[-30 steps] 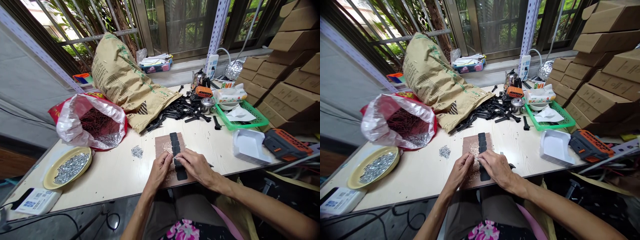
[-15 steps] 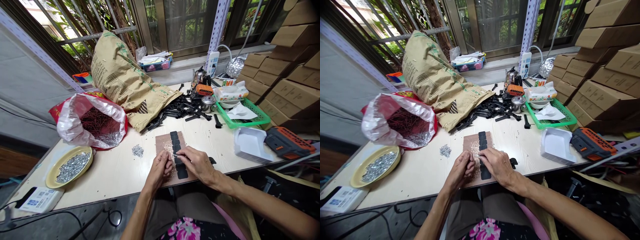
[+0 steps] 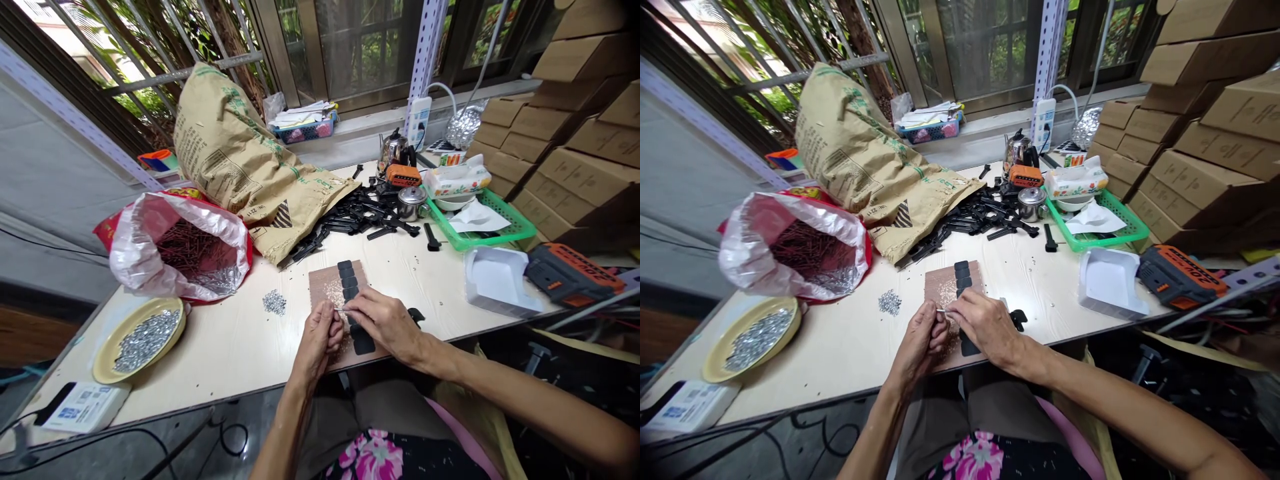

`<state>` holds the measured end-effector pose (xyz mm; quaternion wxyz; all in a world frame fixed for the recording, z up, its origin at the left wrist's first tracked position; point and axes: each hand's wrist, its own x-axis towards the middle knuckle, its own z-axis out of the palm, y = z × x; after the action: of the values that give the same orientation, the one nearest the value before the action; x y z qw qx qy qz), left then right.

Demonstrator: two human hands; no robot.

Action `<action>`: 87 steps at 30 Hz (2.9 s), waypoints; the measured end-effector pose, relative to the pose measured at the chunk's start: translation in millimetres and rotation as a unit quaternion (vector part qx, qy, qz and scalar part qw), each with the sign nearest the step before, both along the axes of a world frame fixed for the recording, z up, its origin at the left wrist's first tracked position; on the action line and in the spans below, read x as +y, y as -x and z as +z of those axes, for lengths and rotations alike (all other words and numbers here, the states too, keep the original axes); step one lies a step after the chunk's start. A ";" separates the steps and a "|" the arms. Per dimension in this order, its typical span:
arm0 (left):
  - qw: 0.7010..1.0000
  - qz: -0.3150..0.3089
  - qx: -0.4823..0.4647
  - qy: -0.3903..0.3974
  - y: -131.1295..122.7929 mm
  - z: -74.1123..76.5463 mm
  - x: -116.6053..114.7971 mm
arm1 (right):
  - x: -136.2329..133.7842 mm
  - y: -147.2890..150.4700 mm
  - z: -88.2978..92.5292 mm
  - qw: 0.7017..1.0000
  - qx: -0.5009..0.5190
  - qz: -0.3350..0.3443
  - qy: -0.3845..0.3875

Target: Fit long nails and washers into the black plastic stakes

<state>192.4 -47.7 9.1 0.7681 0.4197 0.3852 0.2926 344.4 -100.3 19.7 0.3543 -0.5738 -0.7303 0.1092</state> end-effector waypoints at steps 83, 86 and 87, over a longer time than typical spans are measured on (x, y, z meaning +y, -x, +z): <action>0.914 -0.053 0.245 -0.319 12.3 -22.8 3.1 | -7.8 1.0 -23.3 0.999 -0.013 -0.001 0.039; 0.928 -0.050 0.225 -0.291 13.1 -24.3 4.1 | -7.0 0.7 -24.3 0.998 0.038 0.014 0.045; 0.933 -0.050 0.219 -0.280 13.6 -24.8 4.3 | -6.9 0.4 -24.3 0.998 0.039 0.021 0.044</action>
<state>178.9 -43.3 -15.7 0.5293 0.6906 0.4246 0.2504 344.0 -107.1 -4.6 0.3543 -0.5683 -0.7227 0.1707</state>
